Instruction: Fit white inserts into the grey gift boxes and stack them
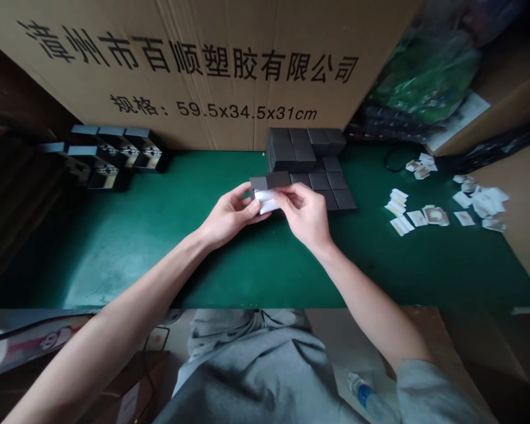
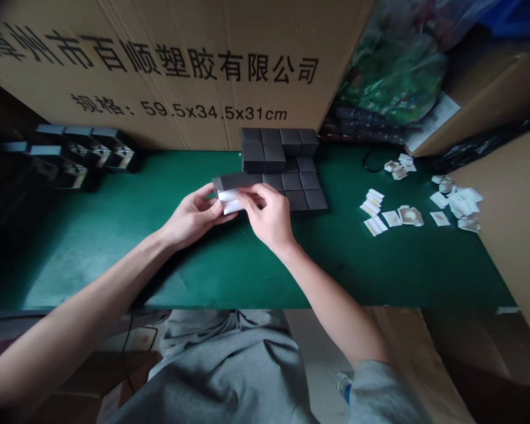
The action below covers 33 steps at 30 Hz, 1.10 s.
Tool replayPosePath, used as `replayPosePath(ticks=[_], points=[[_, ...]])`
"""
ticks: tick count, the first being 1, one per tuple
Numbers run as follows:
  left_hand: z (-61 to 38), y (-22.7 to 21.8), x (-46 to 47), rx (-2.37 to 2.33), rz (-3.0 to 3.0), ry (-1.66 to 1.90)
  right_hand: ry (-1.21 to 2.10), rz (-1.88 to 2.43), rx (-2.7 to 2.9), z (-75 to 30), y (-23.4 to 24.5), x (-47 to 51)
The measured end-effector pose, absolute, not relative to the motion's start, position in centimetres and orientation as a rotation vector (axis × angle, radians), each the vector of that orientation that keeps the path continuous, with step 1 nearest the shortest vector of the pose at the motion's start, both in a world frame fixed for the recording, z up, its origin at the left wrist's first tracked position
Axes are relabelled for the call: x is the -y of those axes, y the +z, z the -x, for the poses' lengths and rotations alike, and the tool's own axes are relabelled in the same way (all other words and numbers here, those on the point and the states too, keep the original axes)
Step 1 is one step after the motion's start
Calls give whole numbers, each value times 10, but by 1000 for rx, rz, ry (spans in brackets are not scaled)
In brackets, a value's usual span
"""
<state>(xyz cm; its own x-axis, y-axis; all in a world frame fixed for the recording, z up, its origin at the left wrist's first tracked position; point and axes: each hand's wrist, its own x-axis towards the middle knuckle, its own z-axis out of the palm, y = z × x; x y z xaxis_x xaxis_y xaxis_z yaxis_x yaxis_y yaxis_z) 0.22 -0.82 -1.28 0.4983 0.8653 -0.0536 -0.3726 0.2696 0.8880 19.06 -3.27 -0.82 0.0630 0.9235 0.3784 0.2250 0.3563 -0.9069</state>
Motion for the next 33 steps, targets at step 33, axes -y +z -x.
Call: replayPosePath(ticks=[33], points=[[0, -4, 8, -666, -815, 996, 94, 1028, 1892, -195, -4, 36]])
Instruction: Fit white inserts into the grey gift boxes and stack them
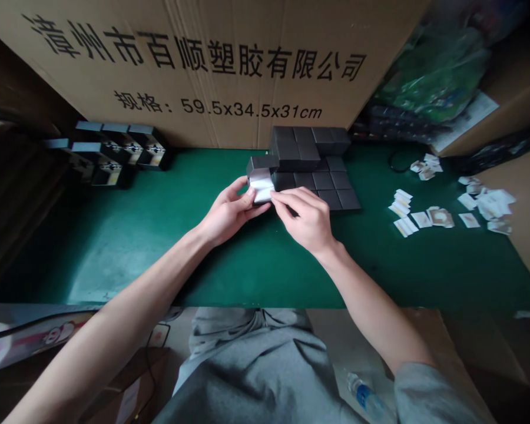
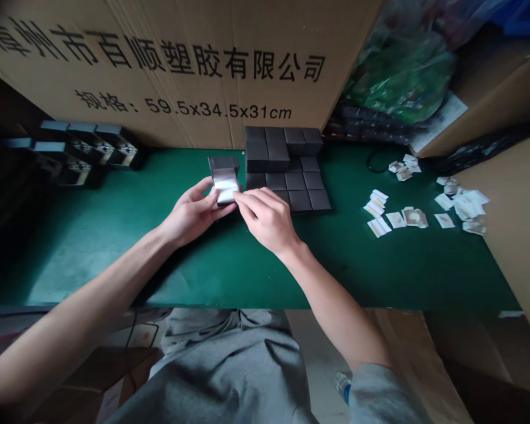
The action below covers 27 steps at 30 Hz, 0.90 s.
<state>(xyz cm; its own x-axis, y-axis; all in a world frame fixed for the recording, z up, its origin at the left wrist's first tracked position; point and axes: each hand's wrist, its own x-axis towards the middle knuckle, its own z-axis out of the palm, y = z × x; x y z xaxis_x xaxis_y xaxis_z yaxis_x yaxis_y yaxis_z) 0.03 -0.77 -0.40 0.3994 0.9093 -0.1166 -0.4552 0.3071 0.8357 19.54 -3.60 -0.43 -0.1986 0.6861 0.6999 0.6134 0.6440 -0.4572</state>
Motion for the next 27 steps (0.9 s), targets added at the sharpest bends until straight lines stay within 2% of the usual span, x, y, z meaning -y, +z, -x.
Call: replayPosePath(ticks=[4, 10, 21, 27], points=[[-1, -5, 8, -659, -841, 998, 18, 1010, 1964, -199, -9, 35], [-4, -7, 9, -691, -963, 1009, 90, 1096, 1867, -197, -8, 38], [-5, -3, 8, -688, -922, 1040, 599, 1107, 1620, -188, 1, 42], [-5, 1, 9, -669, -930, 973, 689, 1157, 1532, -187, -2, 40]])
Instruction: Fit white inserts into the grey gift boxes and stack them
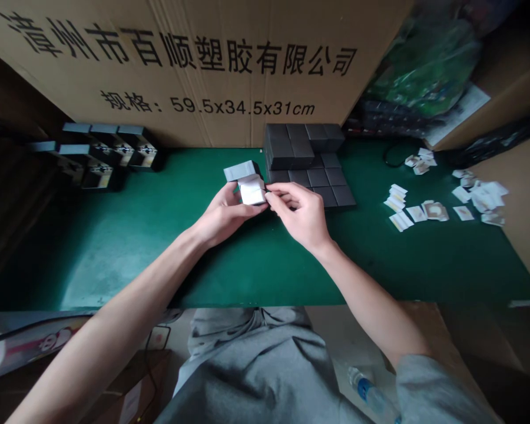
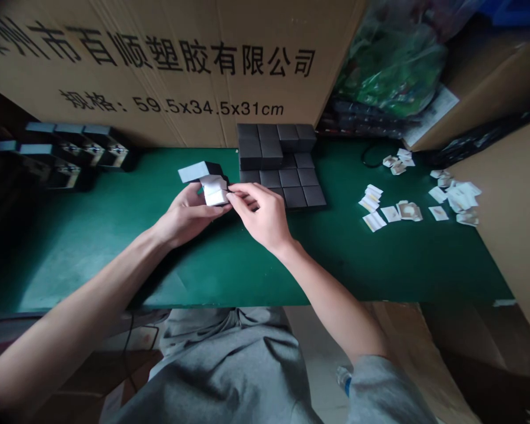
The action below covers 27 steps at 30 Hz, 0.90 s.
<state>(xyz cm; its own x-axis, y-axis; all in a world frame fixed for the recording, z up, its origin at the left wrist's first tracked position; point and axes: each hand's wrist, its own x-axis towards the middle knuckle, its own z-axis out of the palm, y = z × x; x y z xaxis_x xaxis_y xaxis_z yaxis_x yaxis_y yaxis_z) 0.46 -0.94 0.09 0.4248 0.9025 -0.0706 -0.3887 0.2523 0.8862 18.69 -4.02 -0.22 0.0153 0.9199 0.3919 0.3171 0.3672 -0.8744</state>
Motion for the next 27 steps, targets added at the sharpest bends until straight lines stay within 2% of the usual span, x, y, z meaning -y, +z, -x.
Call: replayPosePath(ticks=[12, 27], points=[[-7, 0, 13, -657, -966, 907, 194, 1080, 1891, -190, -6, 42], [-9, -1, 10, -666, -883, 908, 360, 1075, 1812, -185, -5, 44]])
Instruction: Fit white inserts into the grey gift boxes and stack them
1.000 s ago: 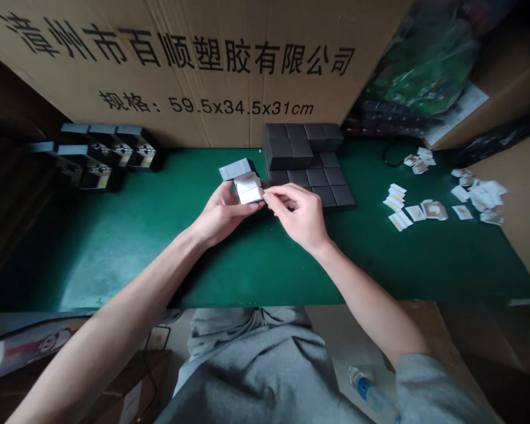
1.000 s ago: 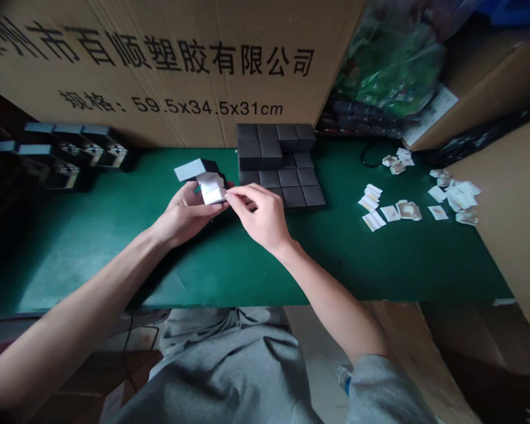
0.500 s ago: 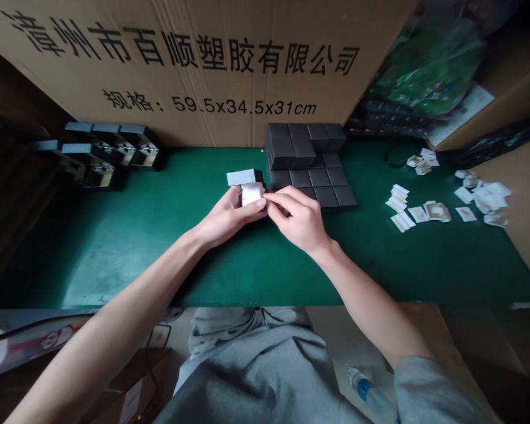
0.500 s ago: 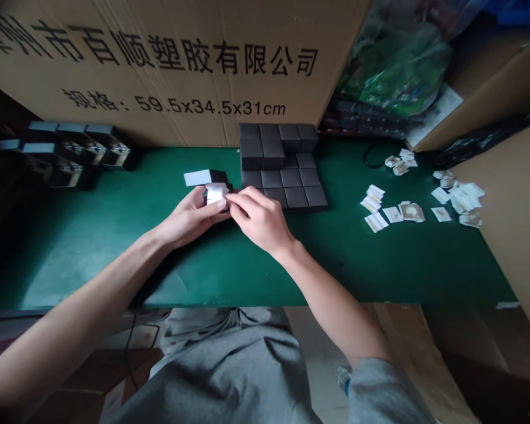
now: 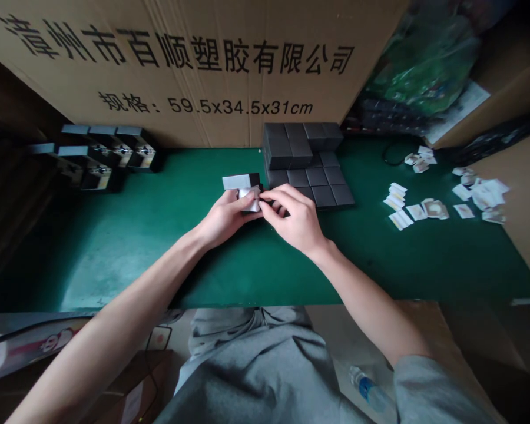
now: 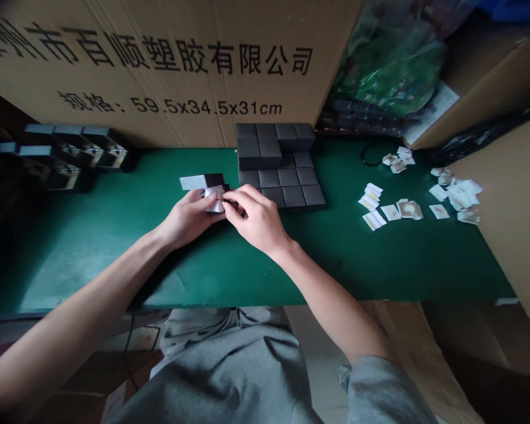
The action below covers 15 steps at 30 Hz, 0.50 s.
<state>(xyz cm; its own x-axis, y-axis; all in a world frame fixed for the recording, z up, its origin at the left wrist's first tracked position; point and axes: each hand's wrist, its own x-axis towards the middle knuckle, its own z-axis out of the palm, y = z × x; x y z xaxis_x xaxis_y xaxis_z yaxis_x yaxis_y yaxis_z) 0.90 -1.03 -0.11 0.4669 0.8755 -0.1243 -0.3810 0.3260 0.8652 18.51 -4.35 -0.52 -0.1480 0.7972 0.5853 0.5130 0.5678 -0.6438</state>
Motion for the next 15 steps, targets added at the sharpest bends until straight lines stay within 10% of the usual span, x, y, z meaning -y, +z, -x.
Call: replayPosePath(ticks=[15], points=[[-4, -23, 8, -613, -1176, 1034, 857, 1157, 1408, -177, -1, 44]])
